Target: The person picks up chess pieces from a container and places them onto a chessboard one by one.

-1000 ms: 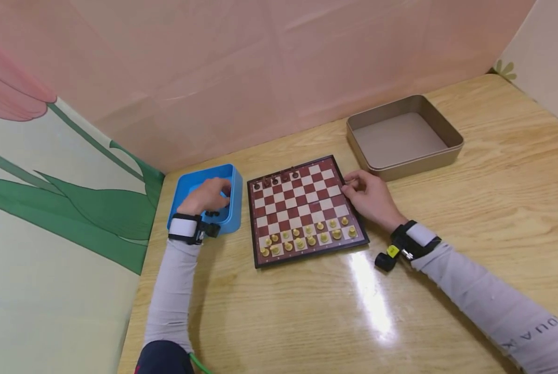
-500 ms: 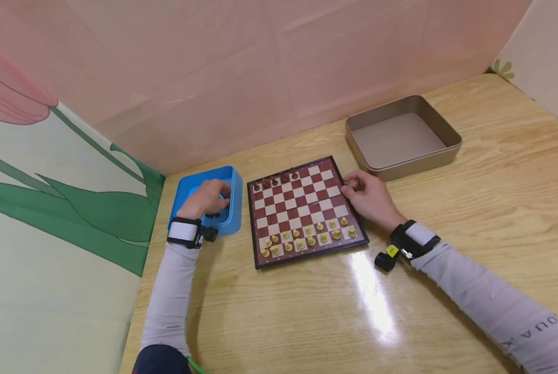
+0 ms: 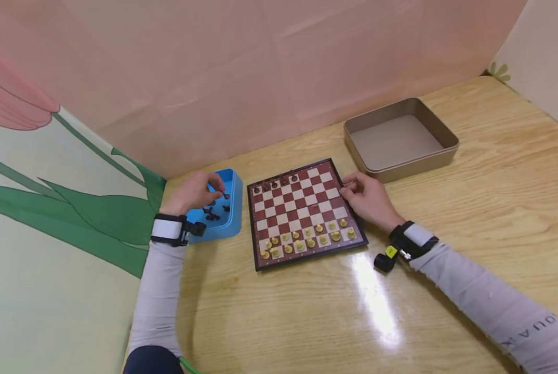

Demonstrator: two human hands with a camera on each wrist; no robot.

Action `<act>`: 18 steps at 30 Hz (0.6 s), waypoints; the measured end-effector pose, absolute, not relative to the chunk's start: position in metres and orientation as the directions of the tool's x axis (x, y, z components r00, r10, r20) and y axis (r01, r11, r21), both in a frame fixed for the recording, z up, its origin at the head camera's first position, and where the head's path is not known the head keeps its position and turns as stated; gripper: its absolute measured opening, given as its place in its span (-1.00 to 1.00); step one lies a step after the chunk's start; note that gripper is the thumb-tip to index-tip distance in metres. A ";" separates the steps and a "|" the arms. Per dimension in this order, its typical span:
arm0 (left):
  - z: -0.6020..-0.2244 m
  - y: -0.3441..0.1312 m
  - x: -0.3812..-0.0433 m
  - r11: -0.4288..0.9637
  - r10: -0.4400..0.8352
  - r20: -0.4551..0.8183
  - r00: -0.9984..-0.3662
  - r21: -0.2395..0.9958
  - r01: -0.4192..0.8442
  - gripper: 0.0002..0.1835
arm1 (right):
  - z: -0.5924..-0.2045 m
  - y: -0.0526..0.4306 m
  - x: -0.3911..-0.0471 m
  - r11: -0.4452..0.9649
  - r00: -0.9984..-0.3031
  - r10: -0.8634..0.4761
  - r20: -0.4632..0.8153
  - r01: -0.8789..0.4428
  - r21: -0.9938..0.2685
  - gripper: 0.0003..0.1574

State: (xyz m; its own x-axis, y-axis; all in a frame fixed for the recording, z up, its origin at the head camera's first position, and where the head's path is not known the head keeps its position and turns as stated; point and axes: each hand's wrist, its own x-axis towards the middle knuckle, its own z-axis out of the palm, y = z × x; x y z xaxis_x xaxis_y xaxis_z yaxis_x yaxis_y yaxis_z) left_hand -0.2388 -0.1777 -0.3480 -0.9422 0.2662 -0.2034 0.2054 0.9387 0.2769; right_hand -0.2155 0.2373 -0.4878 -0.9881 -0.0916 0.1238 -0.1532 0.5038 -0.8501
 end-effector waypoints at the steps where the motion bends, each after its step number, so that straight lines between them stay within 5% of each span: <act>1: -0.344 -0.178 -0.239 0.934 0.281 -0.194 -0.940 0.283 0.220 -0.87 | -0.488 0.237 -0.215 0.505 -0.988 -0.091 0.127 -0.156 -0.849 -0.62; 18: -0.305 -0.125 -0.259 0.848 0.494 -0.084 -0.865 0.268 0.458 -0.88 | -0.488 0.238 -0.214 0.495 -0.988 -0.092 0.123 -0.153 -0.855 -0.63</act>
